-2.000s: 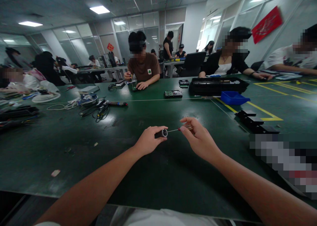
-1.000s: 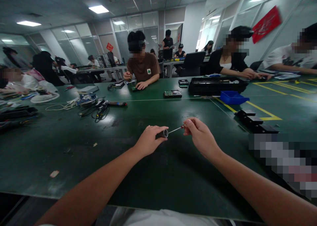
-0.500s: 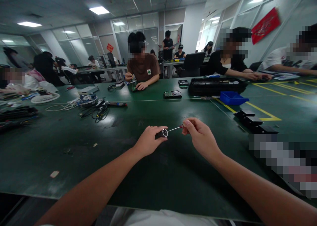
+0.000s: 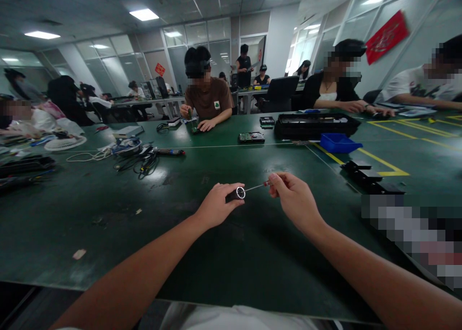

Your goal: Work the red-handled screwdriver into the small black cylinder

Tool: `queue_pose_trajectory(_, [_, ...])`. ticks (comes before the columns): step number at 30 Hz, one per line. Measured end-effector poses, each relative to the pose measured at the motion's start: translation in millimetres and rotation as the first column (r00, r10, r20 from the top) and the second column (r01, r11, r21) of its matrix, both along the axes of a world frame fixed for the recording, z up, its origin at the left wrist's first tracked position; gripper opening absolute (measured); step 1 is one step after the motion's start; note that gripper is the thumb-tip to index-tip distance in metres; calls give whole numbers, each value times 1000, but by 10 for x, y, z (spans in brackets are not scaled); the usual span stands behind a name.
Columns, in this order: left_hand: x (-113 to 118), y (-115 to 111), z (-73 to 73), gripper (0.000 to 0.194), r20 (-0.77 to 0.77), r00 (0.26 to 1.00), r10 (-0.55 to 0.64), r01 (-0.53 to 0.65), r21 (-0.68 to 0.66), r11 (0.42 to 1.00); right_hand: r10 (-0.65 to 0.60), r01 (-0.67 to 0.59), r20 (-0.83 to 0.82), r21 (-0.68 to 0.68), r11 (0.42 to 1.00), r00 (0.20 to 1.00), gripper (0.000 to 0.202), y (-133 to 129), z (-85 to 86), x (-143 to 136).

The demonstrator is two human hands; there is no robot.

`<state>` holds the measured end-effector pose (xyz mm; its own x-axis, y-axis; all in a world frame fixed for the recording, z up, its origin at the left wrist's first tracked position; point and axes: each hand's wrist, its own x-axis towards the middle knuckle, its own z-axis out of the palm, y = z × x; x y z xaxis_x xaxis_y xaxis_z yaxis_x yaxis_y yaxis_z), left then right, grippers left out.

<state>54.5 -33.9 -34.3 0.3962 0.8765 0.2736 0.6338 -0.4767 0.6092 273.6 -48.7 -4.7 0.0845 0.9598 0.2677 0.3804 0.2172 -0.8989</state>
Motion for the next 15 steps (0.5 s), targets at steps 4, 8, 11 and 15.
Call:
queue_pose_trajectory(4, [6, -6, 14, 43, -3, 1000, -9, 9, 6, 1000, -24, 25, 77, -9, 1000, 997, 43, 3, 11, 14])
queue_pose_trajectory(8, [4, -5, 35, 42, -27, 1000, 1, -1, -2, 1000, -30, 30, 168, 1, 1000, 985, 41, 1, 5, 28])
queue_pose_trajectory(11, [-8, 3, 33, 41, -26, 1000, 3, -3, -3, 1000, 57, -66, 150, 54, 996, 987, 28, -2, -13, 27])
queue_pose_trajectory(15, [-25, 15, 10, 41, -14, 1000, 17, -17, -2, 1000, 117, -132, 206, 59, 990, 972, 20, 5, -30, 33])
